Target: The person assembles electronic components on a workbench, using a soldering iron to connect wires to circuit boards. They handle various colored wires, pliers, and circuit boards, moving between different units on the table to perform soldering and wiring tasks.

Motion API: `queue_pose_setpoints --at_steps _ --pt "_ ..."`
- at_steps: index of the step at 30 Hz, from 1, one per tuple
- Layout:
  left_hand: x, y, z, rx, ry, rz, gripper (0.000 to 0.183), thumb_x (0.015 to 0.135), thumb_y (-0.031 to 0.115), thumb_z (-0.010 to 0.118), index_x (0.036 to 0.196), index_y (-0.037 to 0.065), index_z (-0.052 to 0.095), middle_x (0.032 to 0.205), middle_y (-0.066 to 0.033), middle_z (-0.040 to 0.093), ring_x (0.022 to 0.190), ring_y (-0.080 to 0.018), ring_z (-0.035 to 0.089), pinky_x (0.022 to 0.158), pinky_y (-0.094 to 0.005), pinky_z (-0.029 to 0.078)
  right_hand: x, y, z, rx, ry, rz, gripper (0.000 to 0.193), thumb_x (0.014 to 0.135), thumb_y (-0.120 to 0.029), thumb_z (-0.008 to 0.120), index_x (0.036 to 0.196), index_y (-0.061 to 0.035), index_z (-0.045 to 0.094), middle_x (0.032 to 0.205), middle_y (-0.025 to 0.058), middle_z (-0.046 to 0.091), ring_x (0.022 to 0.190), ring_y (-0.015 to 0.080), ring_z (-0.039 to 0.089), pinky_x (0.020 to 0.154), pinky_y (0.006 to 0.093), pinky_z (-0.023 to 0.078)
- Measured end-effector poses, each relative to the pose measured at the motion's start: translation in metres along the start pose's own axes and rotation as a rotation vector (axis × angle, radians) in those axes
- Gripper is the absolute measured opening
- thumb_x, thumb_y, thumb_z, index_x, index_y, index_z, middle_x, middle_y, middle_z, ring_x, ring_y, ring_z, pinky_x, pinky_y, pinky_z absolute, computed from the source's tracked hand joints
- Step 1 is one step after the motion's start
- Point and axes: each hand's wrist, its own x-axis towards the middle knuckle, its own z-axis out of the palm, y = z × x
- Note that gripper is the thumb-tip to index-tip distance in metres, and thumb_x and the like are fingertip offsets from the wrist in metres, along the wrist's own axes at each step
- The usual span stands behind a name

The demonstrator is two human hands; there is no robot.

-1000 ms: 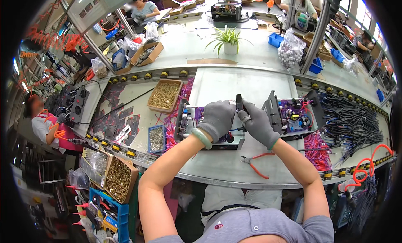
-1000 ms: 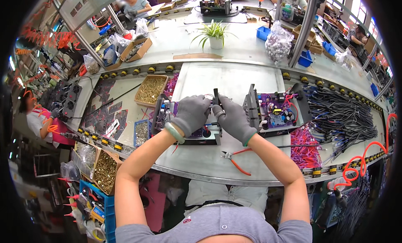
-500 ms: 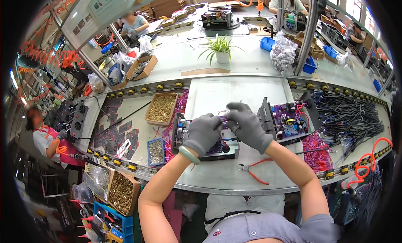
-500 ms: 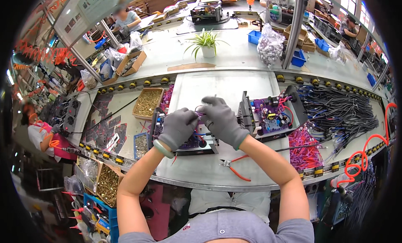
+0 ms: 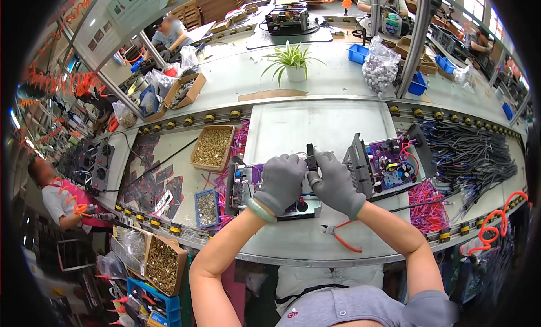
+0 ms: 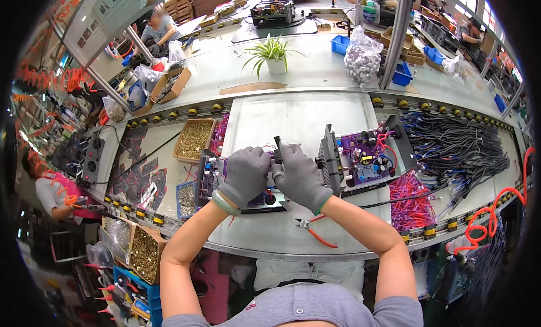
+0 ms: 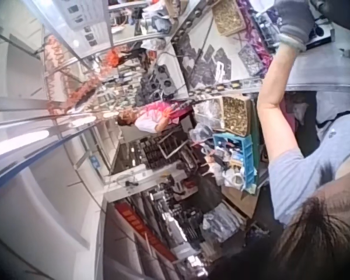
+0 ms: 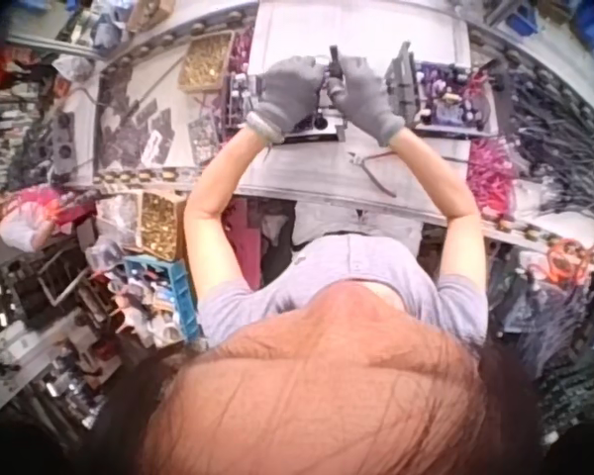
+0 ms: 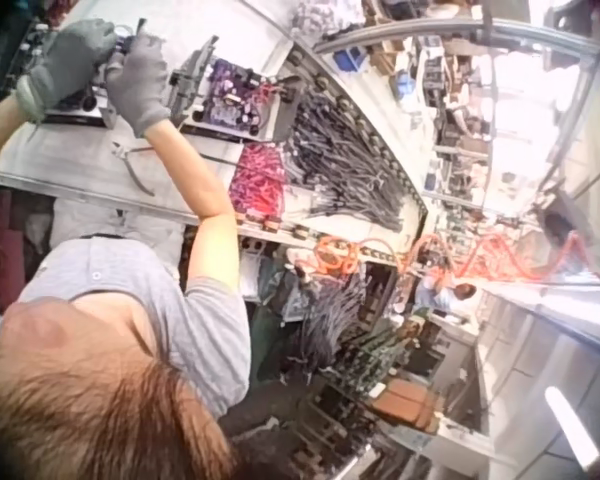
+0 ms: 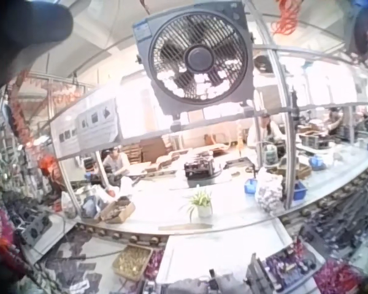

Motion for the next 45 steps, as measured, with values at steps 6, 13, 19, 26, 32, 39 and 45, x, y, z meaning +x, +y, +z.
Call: queue_pose_setpoints --at_steps 6,13,19,26,32,39,45 --pt "0.005 0.01 -0.006 -0.054 0.022 -0.024 0.005 0.074 0.01 0.061 0.077 0.008 0.058 0.075 -0.011 0.056 0.071 -0.0287 0.058 0.06 -0.0421 0.045 0.0 0.019 -0.001 0.017 -0.094 -0.057 0.03 0.087 -0.025 0.06 0.105 -0.0017 0.062 0.107 0.023 0.06 0.098 0.0391 0.061 0.08 0.046 0.05" --pt "0.007 0.047 -0.033 -0.132 0.277 0.045 0.05 0.088 0.041 0.06 0.117 0.001 0.058 0.107 -0.0208 0.063 0.099 -0.0385 0.059 0.095 -0.0512 0.04 -0.065 0.024 -0.127 -0.17 0.639 -0.408 0.052 0.086 -0.026 0.065 0.131 -0.0062 0.048 0.125 0.0225 0.053 0.106 0.0396 0.058 0.092 0.0429 0.049" --pt "0.058 0.107 0.001 -0.094 -0.165 0.232 0.072 0.083 0.056 0.062 0.123 -0.004 0.053 0.102 -0.0242 0.064 0.102 -0.0373 0.061 0.105 -0.0503 0.034 -0.107 0.171 -0.175 -0.116 0.562 0.459 0.043 0.088 -0.027 0.064 0.122 -0.0018 0.058 0.1 0.0233 0.066 0.092 0.0353 0.067 0.079 0.0412 0.053" --pt "0.061 0.115 -0.001 -0.065 -0.492 -0.02 0.065 0.077 0.055 0.068 0.113 0.002 0.054 0.076 -0.0121 0.07 0.075 -0.0339 0.066 0.08 -0.0422 0.047 -0.165 0.161 -0.184 0.364 0.181 0.212 0.042 0.088 -0.028 0.063 0.124 -0.0064 0.062 0.089 0.0123 0.072 0.08 0.0237 0.069 0.074 0.0387 0.055" --pt "0.064 0.12 0.005 -0.083 -0.423 0.025 0.064 0.075 0.051 0.072 0.115 0.005 0.053 0.077 -0.0094 0.07 0.074 -0.0334 0.066 0.077 -0.0421 0.047 -0.206 0.361 -0.256 -0.46 0.204 1.054 0.03 0.083 -0.016 0.057 0.107 -0.0201 0.073 0.094 0.0132 0.071 0.089 0.0314 0.069 0.079 0.0394 0.055" --pt "0.061 0.119 -0.001 -0.121 -0.322 0.056 0.047 0.082 0.047 0.068 0.095 0.003 0.06 0.07 -0.0136 0.068 0.069 -0.0371 0.066 0.068 -0.0461 0.051 -0.216 0.414 -0.219 -0.991 -0.279 1.122 0.026 0.084 -0.01 0.058 0.107 -0.0148 0.071 0.11 0.0069 0.069 0.11 0.0326 0.063 0.09 0.0438 0.05" --pt "0.062 0.119 0.015 -0.153 -0.374 0.102 0.065 0.073 0.052 0.074 0.109 0.002 0.054 0.072 -0.0073 0.067 0.07 -0.0288 0.065 0.079 -0.0396 0.046 -0.274 0.44 -0.247 -1.163 -0.048 0.863 0.021 0.081 -0.015 0.059 0.097 -0.0129 0.073 0.097 0.0178 0.07 0.091 0.0334 0.069 0.075 0.044 0.054"
